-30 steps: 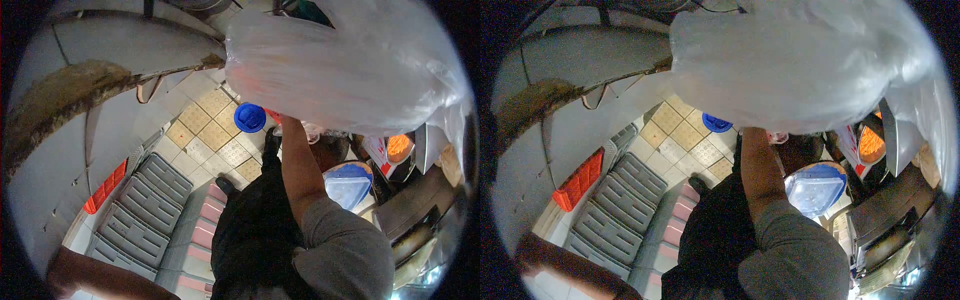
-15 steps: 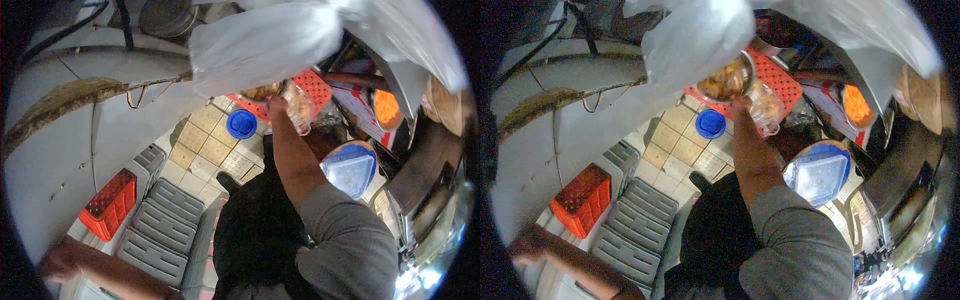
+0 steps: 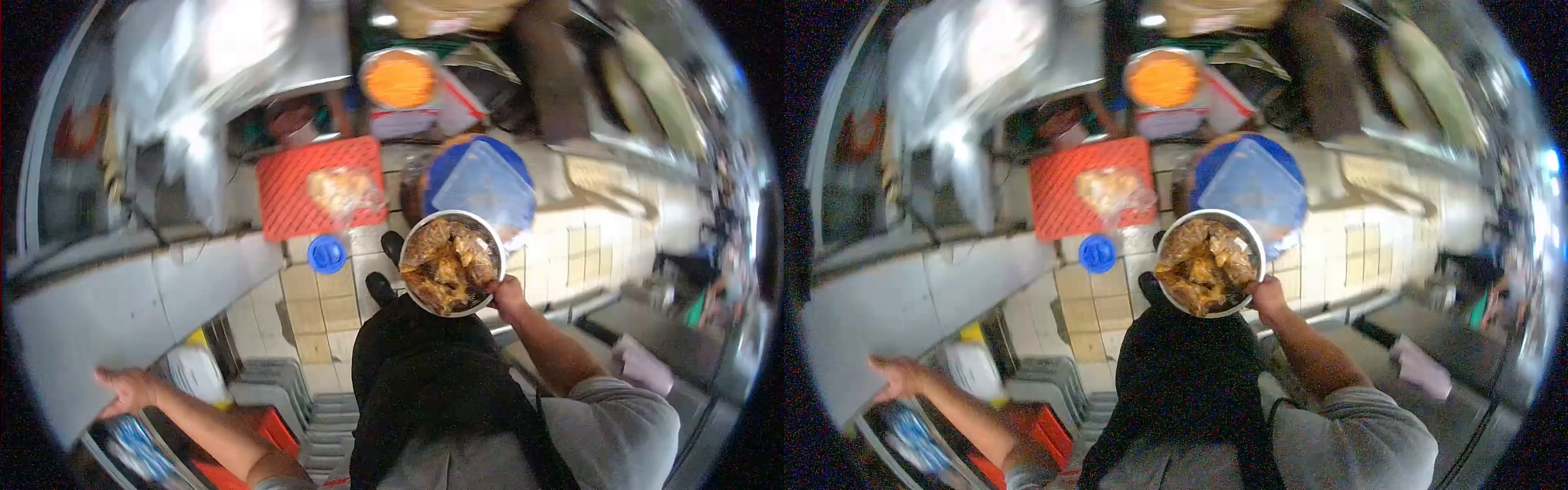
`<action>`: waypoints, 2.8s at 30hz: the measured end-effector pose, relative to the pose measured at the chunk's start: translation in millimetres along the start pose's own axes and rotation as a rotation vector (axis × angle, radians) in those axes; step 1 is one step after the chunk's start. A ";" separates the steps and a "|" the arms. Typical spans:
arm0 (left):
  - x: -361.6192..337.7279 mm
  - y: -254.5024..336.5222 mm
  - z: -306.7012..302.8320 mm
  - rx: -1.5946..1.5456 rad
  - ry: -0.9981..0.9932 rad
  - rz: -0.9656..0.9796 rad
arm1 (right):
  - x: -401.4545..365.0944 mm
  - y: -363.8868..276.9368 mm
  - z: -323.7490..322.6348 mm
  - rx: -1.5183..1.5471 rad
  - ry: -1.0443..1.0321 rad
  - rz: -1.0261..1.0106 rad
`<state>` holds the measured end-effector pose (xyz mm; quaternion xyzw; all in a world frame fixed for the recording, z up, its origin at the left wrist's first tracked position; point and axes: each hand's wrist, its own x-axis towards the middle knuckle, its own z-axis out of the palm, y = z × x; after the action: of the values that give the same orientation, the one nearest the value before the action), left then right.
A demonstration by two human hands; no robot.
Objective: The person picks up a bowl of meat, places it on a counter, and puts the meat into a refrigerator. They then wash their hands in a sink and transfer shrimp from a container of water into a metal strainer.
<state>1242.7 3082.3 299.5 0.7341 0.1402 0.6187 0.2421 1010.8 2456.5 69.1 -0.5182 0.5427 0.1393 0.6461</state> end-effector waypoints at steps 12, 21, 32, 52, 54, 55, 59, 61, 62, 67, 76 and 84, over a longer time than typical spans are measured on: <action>-291.7 83.5 71.2 -0.176 -1.329 -0.801 | -103.1 31.8 -171.6 0.781 0.563 -0.149; -541.3 571.0 -35.5 -0.947 -2.669 -0.399 | -98.4 6.1 -360.0 0.816 0.568 -0.135; -665.4 803.1 -80.6 -0.830 -3.148 -0.872 | -69.3 -33.0 -525.0 0.936 0.655 -0.191; -917.3 1194.4 -212.4 -0.371 -3.735 -0.662 | -46.8 -7.2 -861.5 1.111 0.844 -0.146; -934.3 1230.3 -222.5 -0.341 -3.684 -0.814 | -57.0 -9.8 -927.9 0.837 0.778 -0.174; -946.1 1248.9 -225.8 -0.337 -3.688 -0.804 | -70.0 -19.7 -959.4 0.631 0.781 -0.152; -984.2 1306.9 -214.4 -0.597 -3.442 -0.908 | -168.3 -69.5 -1071.1 -0.091 1.778 -0.258; -1016.4 1333.7 -200.3 -0.586 -3.353 -0.997 | -218.9 -84.4 -1118.8 -0.427 2.150 -0.297; -1031.3 1348.7 -192.4 -0.578 -3.358 -1.025 | -238.8 -88.4 -1136.5 -0.548 2.246 -0.201; -1104.8 1417.0 -155.1 -0.466 -3.293 -1.069 | -247.7 -100.4 -1191.2 -0.589 2.435 0.244; -1220.1 1591.8 -173.9 -0.194 -3.383 -0.690 | -230.3 -129.9 -1267.6 -0.409 2.448 0.929; -1288.9 1708.2 -348.6 -0.379 -3.738 -0.334 | -223.0 -123.2 -1294.0 -0.280 2.585 1.063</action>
<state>491.0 1053.5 160.5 -0.3206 0.2690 0.8903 -0.1794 298.6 1427.2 484.9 -0.0733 0.8558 -0.1528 -0.4887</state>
